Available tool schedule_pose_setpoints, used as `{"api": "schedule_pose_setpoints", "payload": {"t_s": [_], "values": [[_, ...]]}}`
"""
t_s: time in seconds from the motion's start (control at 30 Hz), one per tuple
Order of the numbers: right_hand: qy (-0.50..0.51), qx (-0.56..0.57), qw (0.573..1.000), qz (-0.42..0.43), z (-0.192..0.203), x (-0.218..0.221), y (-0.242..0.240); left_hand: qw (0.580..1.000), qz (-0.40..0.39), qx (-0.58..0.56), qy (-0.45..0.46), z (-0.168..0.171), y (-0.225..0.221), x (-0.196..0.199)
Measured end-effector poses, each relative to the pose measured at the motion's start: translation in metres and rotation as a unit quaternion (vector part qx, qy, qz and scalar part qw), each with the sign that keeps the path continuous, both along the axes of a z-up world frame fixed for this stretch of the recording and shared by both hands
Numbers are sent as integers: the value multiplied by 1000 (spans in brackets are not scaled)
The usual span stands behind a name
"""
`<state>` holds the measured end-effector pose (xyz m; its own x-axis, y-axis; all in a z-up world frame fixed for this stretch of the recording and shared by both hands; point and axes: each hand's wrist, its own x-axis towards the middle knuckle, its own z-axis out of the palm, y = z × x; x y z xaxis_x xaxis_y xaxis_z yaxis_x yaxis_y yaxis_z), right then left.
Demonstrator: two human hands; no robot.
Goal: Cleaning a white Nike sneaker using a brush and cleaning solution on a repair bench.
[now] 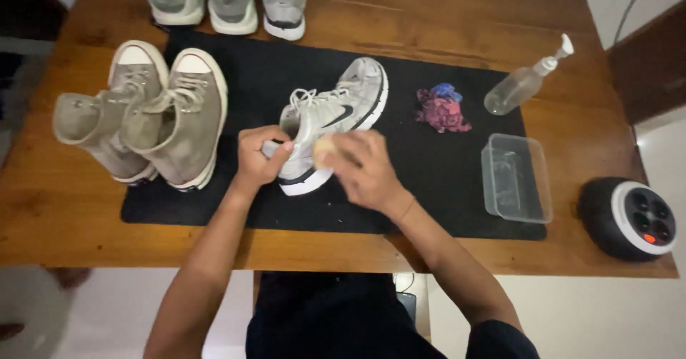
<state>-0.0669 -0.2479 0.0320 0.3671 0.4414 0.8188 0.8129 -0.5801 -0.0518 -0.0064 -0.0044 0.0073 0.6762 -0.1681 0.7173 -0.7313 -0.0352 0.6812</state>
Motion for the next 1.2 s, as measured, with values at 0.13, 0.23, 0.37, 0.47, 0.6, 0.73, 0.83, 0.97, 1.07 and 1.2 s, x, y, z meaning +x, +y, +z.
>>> {"api": "schedule_pose_setpoints", "payload": {"t_s": [0.13,0.23,0.37,0.47,0.6,0.73,0.83,0.97,1.07,1.2], "values": [[-19,-54,997,53,-19,-3,21,1000,9,-15,-2,-2,-1,1],[-54,-66,995,-53,-30,16,4,999,33,-15,-19,-4,-7,-2],[-40,7,999,36,-27,-4,12,999,21,-36,-26,6,-18,-13],[33,73,989,123,-37,9,3,999,24,-40,-28,9,-20,-16],[-28,44,999,-15,-29,19,-20,998,36,-42,-23,8,-18,-16],[-55,4,997,59,-75,12,-8,998,32,-47,-22,2,-16,-14],[-23,44,996,81,-53,19,-13,998,35,-40,-33,4,-14,-13],[-22,35,999,-14,-49,19,-17,998,37,-45,-27,1,-11,-15],[-37,18,998,41,-70,19,-10,998,39,-44,-28,1,-12,-12],[-50,63,997,-5,-48,37,-26,997,51,-49,-24,-4,-11,-11]]}}
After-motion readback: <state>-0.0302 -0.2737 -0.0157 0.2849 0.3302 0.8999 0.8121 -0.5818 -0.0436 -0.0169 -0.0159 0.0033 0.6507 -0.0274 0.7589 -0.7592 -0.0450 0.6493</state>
